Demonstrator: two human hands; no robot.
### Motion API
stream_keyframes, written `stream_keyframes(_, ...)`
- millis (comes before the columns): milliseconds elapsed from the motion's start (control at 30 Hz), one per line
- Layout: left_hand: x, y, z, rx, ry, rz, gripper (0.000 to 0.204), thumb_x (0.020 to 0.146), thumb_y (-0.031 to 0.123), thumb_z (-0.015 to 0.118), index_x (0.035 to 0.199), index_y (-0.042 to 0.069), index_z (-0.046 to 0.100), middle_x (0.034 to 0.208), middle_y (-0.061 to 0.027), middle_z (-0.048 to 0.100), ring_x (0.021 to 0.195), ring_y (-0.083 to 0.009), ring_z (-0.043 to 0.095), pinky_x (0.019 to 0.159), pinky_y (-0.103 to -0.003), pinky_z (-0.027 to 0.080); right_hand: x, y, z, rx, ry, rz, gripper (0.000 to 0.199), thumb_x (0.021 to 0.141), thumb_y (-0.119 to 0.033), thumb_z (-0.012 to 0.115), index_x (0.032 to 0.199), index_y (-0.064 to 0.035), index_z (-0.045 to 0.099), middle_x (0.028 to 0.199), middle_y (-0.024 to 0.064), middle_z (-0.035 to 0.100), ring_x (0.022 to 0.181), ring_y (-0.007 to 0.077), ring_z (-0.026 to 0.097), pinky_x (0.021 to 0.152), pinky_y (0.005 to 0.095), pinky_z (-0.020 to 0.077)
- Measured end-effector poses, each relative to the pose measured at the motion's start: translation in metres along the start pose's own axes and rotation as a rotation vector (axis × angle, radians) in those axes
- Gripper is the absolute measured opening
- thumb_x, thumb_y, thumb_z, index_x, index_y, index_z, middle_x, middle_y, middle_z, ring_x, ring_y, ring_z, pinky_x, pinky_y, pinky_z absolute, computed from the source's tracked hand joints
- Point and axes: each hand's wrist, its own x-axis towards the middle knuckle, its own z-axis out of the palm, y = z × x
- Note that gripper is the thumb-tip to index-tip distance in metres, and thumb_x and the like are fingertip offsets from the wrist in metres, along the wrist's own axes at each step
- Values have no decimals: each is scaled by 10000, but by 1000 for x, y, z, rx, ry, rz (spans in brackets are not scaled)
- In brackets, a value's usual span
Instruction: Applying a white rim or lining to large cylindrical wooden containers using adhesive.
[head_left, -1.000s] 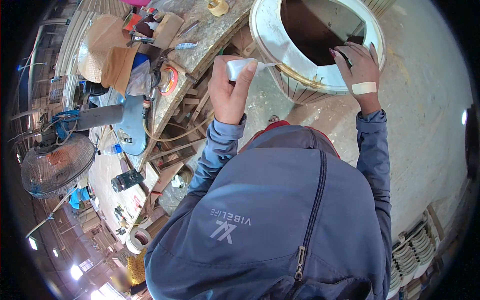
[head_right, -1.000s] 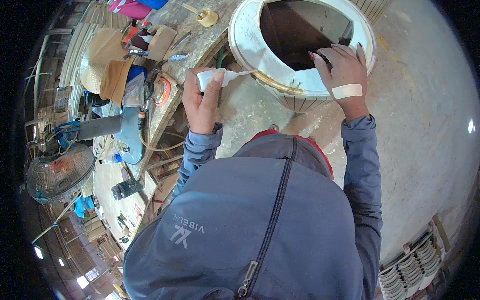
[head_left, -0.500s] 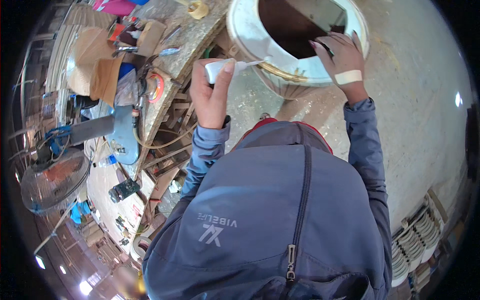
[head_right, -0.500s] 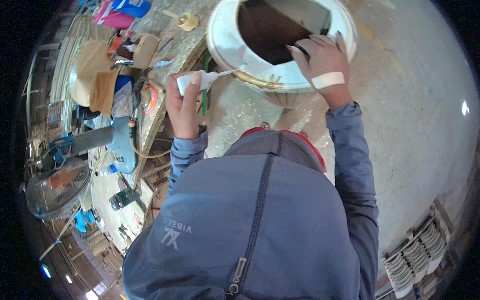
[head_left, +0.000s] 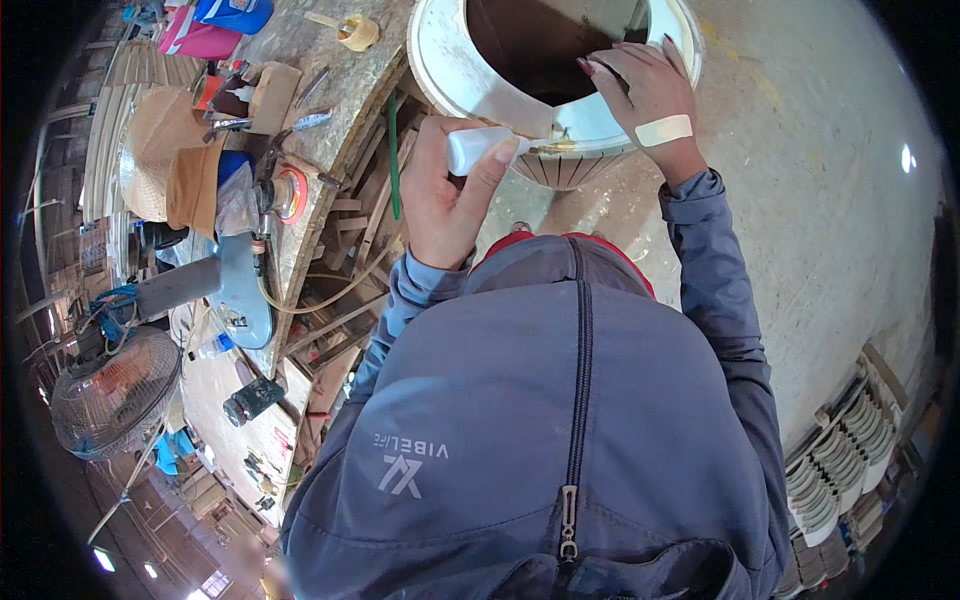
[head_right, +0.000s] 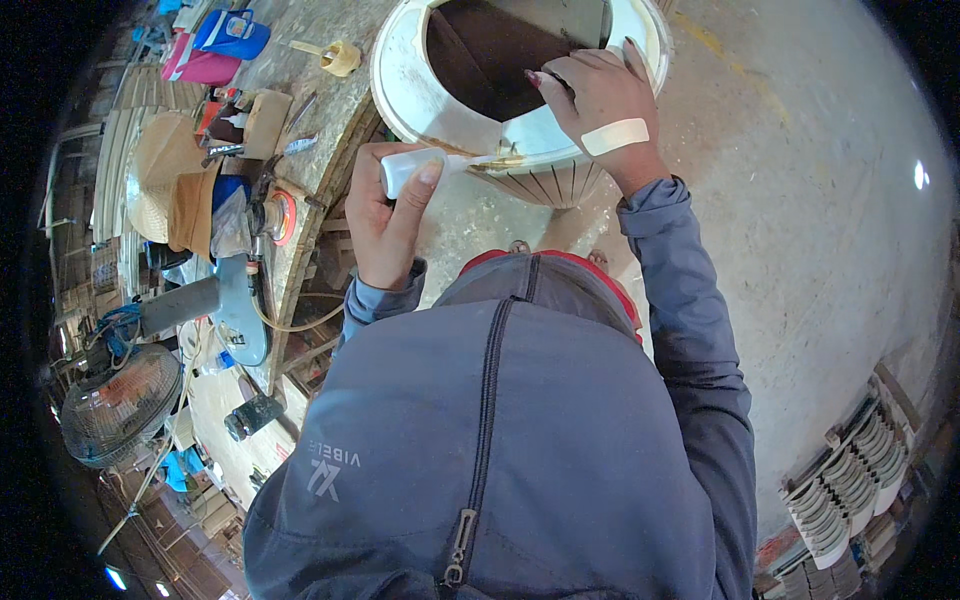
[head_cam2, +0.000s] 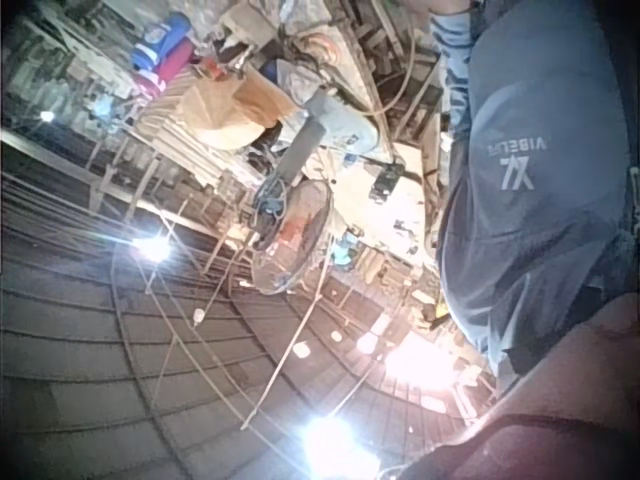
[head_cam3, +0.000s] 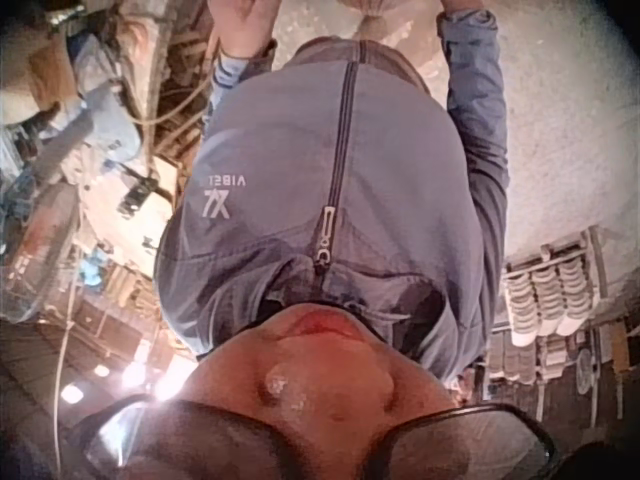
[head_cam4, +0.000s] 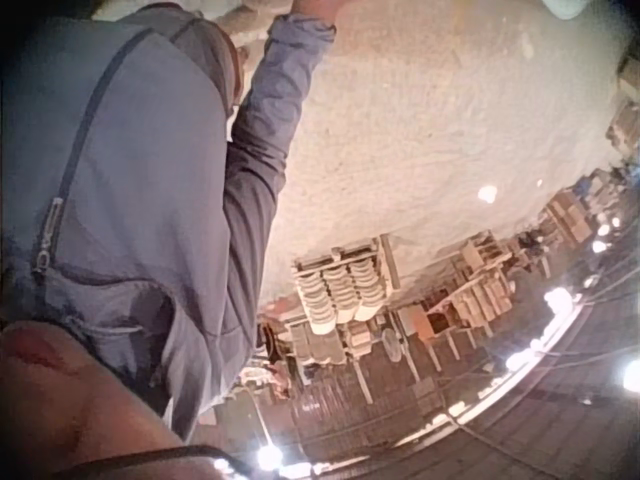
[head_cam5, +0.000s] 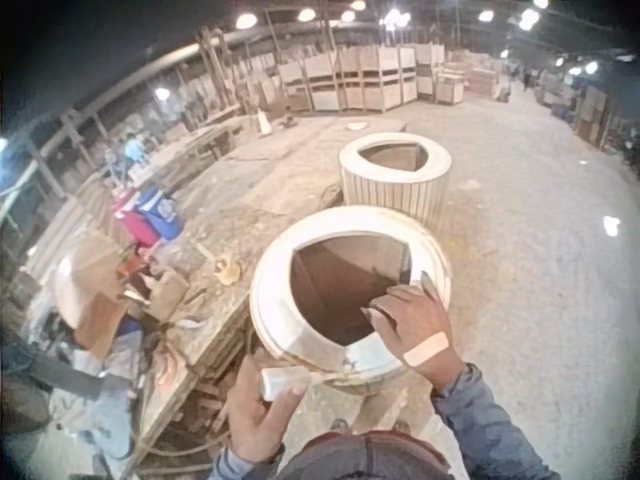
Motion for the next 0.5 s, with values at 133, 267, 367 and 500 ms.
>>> stream_keyframes(133,2,-4,5,-34,-2,29,314,921,197,739,1071,-20,569,909,-82,654,818,-120,602,735,-265,489,-1,7,6,48,34,15,252,959,-309,598,1089,-140,732,1130,88,711,1133,269,626,1128,474,340)
stream_keyframes(267,0,-5,4,-58,-8,20,318,918,200,743,1070,-20,570,925,-90,659,830,-124,607,742,-265,489,0,8,9,66,113,-15,231,928,-328,618,1019,-156,744,1026,44,724,1021,260,647,1119,481,332)
stream_keyframes(367,0,1,0,-12,0,-25,304,917,196,742,1061,-17,580,936,-90,651,845,-128,602,760,-268,482,0,7,9,53,103,-19,234,927,-331,619,1023,-156,742,1025,45,723,1020,259,646,1119,476,333)
stream_keyframes(500,0,-14,-3,16,55,18,284,917,193,740,1045,-14,592,936,-87,640,837,-129,594,754,-270,478,0,2,0,24,19,-1,249,938,-310,628,1079,-132,732,1125,98,713,1121,275,633,1119,471,347)
